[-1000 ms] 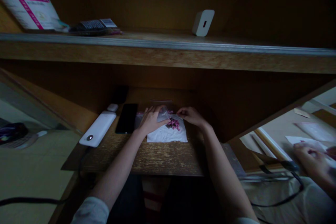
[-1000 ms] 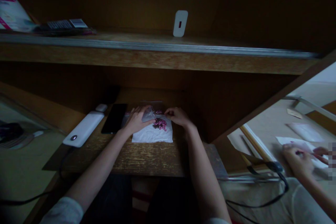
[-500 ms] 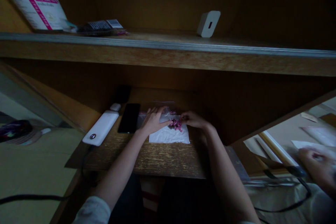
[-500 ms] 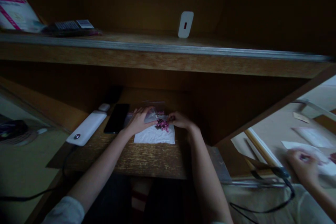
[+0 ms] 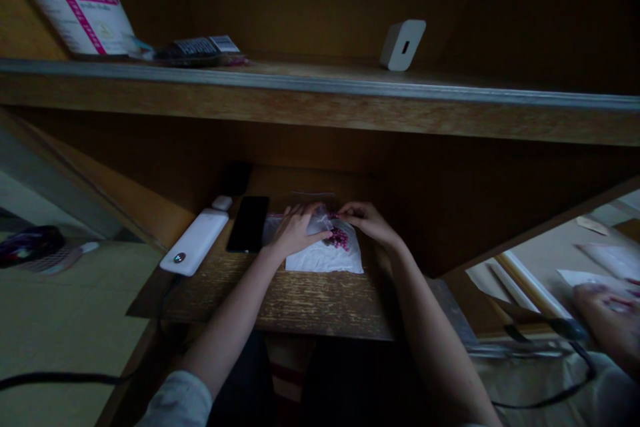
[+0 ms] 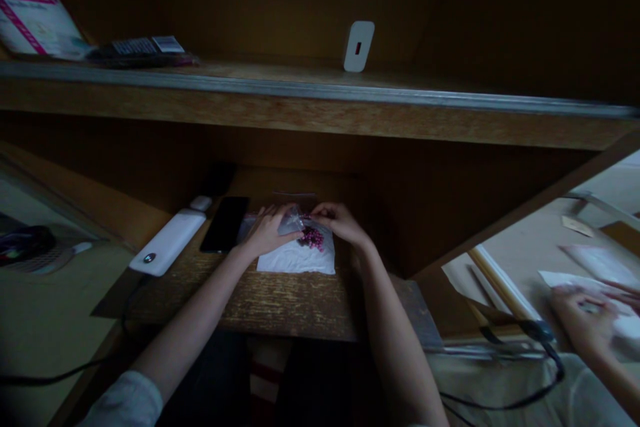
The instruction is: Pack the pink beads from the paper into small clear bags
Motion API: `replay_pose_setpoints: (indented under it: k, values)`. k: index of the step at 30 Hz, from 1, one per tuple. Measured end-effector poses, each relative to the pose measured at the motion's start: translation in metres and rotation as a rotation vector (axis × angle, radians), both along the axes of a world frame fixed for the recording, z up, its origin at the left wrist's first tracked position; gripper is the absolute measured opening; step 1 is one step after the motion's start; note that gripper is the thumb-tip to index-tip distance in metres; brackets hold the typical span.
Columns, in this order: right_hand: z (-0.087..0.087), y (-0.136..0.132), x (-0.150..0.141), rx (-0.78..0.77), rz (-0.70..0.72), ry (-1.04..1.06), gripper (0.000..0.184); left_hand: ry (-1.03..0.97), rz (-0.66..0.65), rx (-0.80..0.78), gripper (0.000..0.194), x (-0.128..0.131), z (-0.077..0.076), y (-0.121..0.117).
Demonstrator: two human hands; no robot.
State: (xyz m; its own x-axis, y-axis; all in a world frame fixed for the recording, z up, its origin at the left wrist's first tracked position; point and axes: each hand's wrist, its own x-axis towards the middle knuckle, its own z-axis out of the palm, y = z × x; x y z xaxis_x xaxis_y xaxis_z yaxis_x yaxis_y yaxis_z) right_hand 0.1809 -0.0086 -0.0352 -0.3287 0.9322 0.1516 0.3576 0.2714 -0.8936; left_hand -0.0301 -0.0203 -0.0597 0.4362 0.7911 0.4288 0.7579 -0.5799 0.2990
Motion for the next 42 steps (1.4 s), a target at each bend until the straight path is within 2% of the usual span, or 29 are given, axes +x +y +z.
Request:
replay_pose_setpoints:
  k: [4, 7, 10, 15, 18, 29, 38, 42]
  values:
    - [0.003, -0.005, -0.014, 0.007, 0.001, 0.051, 0.021, -0.019, -0.028, -0.002, 0.066, 0.001, 0.001, -0.001]
    - [0.001, -0.004, -0.013, 0.019, 0.023, 0.031, 0.023, -0.025, -0.029, -0.004, 0.066, 0.001, 0.002, -0.001]
    - [-0.003, 0.001, 0.0, 0.036, 0.024, -0.013, 0.021, -0.024, -0.024, -0.004, 0.066, 0.002, 0.002, 0.0]
    - [-0.017, 0.013, 0.028, -0.067, 0.111, -0.217, 0.019, -0.024, -0.015, 0.006, 0.066, 0.002, 0.002, 0.0]
    - [-0.023, 0.016, 0.034, -0.121, 0.151, -0.266, 0.017, -0.02, -0.007, 0.008, 0.067, 0.001, 0.003, 0.0]
    - [-0.028, 0.016, 0.031, -0.178, 0.219, -0.307, 0.016, -0.001, -0.015, 0.012, 0.066, 0.0, 0.002, 0.001]
    - [-0.034, 0.02, 0.03, -0.173, 0.228, -0.312, 0.015, -0.006, -0.005, 0.007, 0.066, 0.0, -0.001, 0.002]
    - [-0.03, 0.018, 0.03, -0.166, 0.196, -0.315, 0.014, -0.014, -0.008, 0.002, 0.066, 0.0, -0.001, 0.002]
